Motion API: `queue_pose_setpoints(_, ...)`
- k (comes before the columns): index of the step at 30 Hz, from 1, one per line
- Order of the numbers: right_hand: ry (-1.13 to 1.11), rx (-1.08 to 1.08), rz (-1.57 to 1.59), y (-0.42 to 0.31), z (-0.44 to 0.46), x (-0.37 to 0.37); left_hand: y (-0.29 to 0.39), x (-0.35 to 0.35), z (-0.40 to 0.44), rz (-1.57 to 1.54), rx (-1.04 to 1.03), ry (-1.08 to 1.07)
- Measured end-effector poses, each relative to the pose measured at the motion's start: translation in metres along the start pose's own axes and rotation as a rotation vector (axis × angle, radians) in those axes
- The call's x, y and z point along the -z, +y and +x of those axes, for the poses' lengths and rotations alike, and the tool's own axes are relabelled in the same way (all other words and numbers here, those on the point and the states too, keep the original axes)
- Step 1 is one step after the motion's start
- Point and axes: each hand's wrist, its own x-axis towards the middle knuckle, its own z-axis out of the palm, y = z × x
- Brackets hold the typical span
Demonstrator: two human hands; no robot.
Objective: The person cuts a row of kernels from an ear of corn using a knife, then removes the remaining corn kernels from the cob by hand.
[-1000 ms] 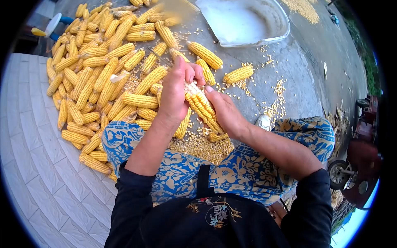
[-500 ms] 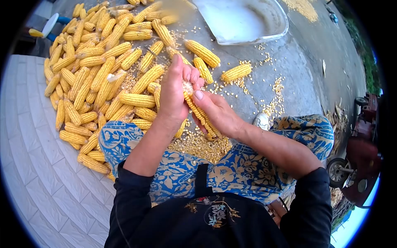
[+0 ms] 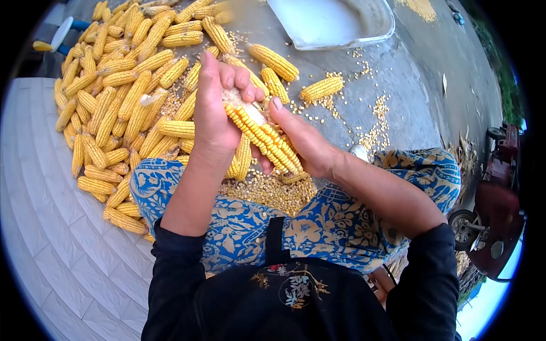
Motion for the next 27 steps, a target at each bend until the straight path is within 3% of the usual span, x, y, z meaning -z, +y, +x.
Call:
queue_pose_setpoints(5, 0.008, 0.036, -0.446, -0.001, -0.006, 0.000, 0.021, 0.025, 0.008, -0.114, -0.006, -0.001)
queue_pose_setpoints(6, 0.141, 0.146, -0.514, -0.001, -0.007, -0.005, 0.018, 0.026, 0.007, -0.160, 0.039, 0.024)
queue_pose_setpoints(8, 0.188, 0.179, -0.551, 0.005, -0.003, -0.001, 0.011, 0.018, 0.004, -0.233, 0.112, 0.110)
queue_pose_setpoints(10, 0.235, 0.214, -0.583, 0.008, -0.003, 0.000, 0.008, 0.024, 0.005, -0.243, 0.103, 0.054)
queue_pose_setpoints(13, 0.236, 0.087, -0.366, 0.006, -0.005, -0.006, 0.012, 0.028, 0.005, -0.244, 0.077, -0.018)
queue_pose_setpoints(15, 0.265, -0.013, 0.058, 0.010, -0.002, -0.006, 0.014, 0.021, 0.004, -0.238, 0.062, -0.044)
queue_pose_setpoints(16, 0.156, -0.053, 0.133, 0.016, -0.002, 0.000, 0.015, 0.016, 0.003, -0.208, 0.049, -0.079)
queue_pose_setpoints(19, 0.007, -0.095, 0.142, 0.014, -0.001, 0.005, 0.016, 0.017, 0.004, -0.206, 0.033, -0.086)
queue_pose_setpoints(21, 0.054, -0.088, 0.149, 0.007, 0.001, 0.001, 0.018, 0.018, 0.007, -0.235, 0.038, -0.072)
queue_pose_setpoints(24, 0.158, 0.050, -0.407, -0.006, -0.007, -0.006, 0.018, 0.020, 0.009, -0.202, 0.011, 0.127)
queue_pose_setpoints(25, 0.158, 0.050, -0.406, -0.005, -0.006, -0.005, 0.016, 0.019, 0.009, -0.201, 0.012, 0.127)
queue_pose_setpoints(27, 0.268, 0.224, -0.751, 0.002, -0.002, -0.002, 0.010, 0.018, 0.009, -0.178, 0.010, 0.120)
